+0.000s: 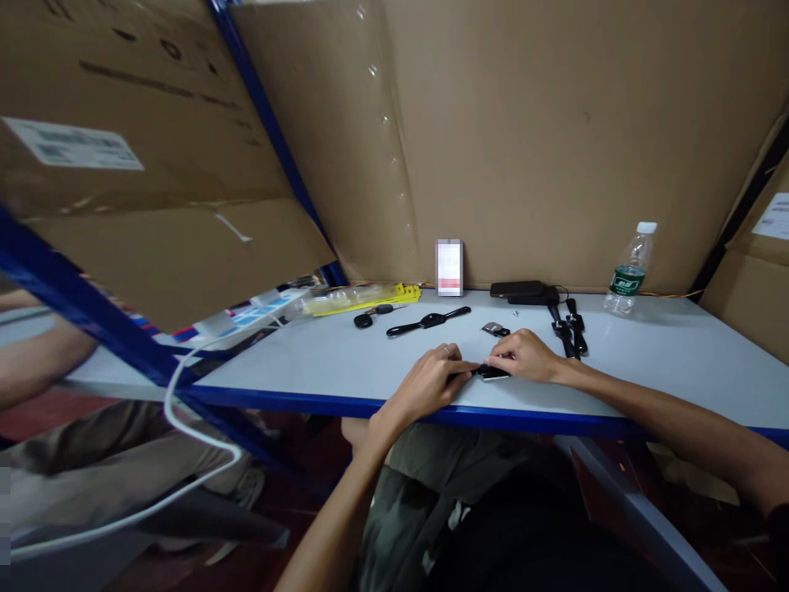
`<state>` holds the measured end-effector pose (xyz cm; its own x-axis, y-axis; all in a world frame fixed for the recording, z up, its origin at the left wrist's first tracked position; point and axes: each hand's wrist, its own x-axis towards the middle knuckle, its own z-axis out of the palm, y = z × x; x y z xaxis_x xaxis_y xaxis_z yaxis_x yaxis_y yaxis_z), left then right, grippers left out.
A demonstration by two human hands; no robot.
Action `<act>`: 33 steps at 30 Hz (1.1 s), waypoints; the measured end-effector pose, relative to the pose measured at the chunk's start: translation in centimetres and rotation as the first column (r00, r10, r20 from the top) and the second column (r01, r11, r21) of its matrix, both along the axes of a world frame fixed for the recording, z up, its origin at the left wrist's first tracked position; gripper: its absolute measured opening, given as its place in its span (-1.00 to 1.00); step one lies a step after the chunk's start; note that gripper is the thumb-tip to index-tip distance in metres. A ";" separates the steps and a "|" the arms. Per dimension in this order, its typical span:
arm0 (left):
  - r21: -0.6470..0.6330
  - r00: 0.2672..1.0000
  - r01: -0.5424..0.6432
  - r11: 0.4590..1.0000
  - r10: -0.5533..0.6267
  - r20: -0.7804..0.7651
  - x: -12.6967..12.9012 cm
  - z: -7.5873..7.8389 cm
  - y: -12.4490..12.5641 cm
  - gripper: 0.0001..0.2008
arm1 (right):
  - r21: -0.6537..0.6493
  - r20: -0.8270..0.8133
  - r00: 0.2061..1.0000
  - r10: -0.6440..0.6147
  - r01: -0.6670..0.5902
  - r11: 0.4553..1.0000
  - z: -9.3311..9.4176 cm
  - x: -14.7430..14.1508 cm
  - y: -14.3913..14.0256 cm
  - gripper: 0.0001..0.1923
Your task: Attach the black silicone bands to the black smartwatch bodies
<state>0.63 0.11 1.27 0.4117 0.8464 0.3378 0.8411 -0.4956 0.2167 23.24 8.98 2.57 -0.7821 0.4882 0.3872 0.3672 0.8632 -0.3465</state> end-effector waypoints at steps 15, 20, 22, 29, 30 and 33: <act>0.027 1.000 -0.007 1.000 0.007 0.006 0.0 0.0 -0.1 -0.65 | -0.028 -0.027 0.989 -0.147 0.146 0.989 0.0 0.1 1.1 -0.66; 0.010 1.000 0.003 1.000 -0.003 -0.001 0.0 0.0 0.0 -0.68 | -0.108 -0.081 0.994 -0.079 0.070 0.992 -0.1 -0.3 0.9 -0.69; 0.007 1.000 0.003 1.000 -0.002 -0.011 0.0 0.0 0.0 -0.68 | -0.140 -0.083 0.995 -0.062 0.050 0.989 0.0 -0.4 0.7 -0.68; 0.003 1.000 -0.004 1.000 0.004 0.013 0.0 -0.1 -0.1 -0.66 | -0.265 -0.075 0.997 -0.034 0.013 0.964 0.0 -0.5 0.7 -0.67; 0.004 1.000 -0.004 1.000 0.004 0.015 0.0 -0.1 -0.1 -0.66 | -0.272 -0.071 0.997 -0.035 0.014 0.962 0.0 -0.5 0.7 -0.67; 0.002 1.000 0.002 1.000 -0.002 0.017 0.0 -0.1 -0.1 -0.66 | -0.232 -0.073 0.995 -0.063 0.044 0.972 0.0 -0.4 0.6 -0.68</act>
